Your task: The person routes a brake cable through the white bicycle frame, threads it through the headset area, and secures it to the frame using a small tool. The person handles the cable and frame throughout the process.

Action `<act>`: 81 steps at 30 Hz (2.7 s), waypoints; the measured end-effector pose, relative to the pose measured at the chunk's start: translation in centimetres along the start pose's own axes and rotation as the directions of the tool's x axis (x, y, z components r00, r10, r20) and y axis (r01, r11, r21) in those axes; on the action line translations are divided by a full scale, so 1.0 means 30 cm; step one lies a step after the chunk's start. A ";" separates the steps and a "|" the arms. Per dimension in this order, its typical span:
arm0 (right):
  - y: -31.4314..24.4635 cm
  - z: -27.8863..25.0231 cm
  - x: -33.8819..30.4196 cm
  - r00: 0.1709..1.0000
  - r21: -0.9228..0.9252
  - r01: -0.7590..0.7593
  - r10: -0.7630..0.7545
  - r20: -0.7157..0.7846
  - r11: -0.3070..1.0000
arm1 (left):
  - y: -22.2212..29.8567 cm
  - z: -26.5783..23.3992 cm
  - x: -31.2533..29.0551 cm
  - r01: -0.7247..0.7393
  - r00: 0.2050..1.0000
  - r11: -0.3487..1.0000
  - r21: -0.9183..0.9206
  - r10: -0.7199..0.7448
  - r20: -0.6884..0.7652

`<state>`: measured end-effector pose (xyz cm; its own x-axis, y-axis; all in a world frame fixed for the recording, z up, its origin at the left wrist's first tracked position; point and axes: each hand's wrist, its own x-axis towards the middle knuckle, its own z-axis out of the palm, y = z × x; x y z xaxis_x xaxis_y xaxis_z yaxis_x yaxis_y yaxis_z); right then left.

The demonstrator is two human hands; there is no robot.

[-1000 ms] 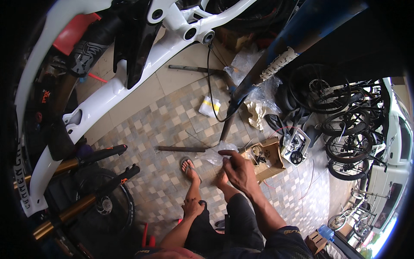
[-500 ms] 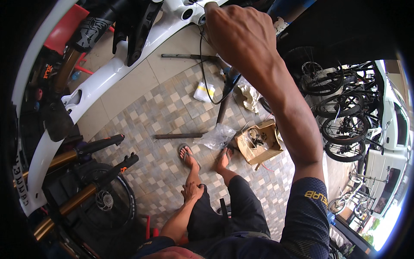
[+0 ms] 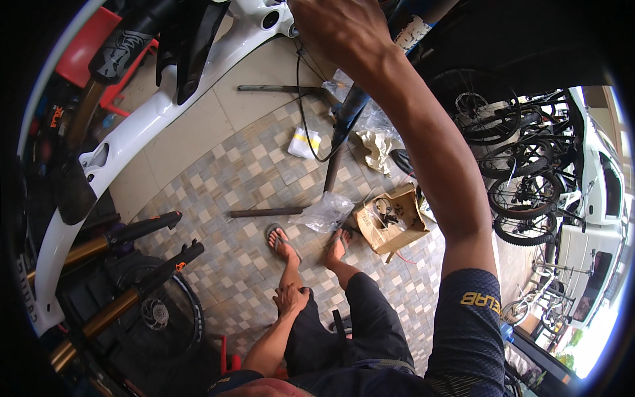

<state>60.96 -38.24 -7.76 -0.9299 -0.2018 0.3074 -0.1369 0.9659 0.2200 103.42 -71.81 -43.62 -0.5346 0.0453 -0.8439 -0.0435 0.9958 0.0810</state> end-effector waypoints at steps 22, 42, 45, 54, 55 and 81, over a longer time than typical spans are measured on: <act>0.022 0.141 0.091 0.736 0.587 -0.664 0.539 0.409 0.462 | 0.056 -0.033 -0.012 0.020 0.994 0.999 0.046 -0.025 0.110; -0.073 -0.060 0.004 0.805 0.580 -0.549 0.567 0.174 0.602 | 0.005 -0.018 -0.014 0.078 0.989 0.995 -0.054 -0.071 0.126; -0.082 -0.046 0.004 0.800 0.666 -0.506 0.586 0.127 0.547 | -0.012 -0.003 -0.010 0.032 0.995 0.998 -0.055 -0.026 0.095; -0.076 0.013 -0.018 0.797 0.703 -0.405 0.603 -0.042 0.585 | -0.016 0.003 -0.003 0.011 0.998 0.999 -0.032 -0.009 0.060; -0.090 0.010 -0.016 0.791 0.706 -0.417 0.611 -0.028 0.572 | -0.018 0.006 -0.005 0.011 0.998 0.999 -0.030 -0.009 0.061; -0.184 -0.106 -0.136 0.845 0.448 -0.406 0.515 -0.148 0.796 | -0.022 0.028 0.011 0.013 0.998 0.999 -0.038 -0.010 0.055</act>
<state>66.61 -43.25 -7.28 -0.8053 0.3024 0.5100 0.1158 0.9238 -0.3650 103.98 -72.39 -44.38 -0.4867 0.0392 -0.8727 -0.0819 0.9925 0.0903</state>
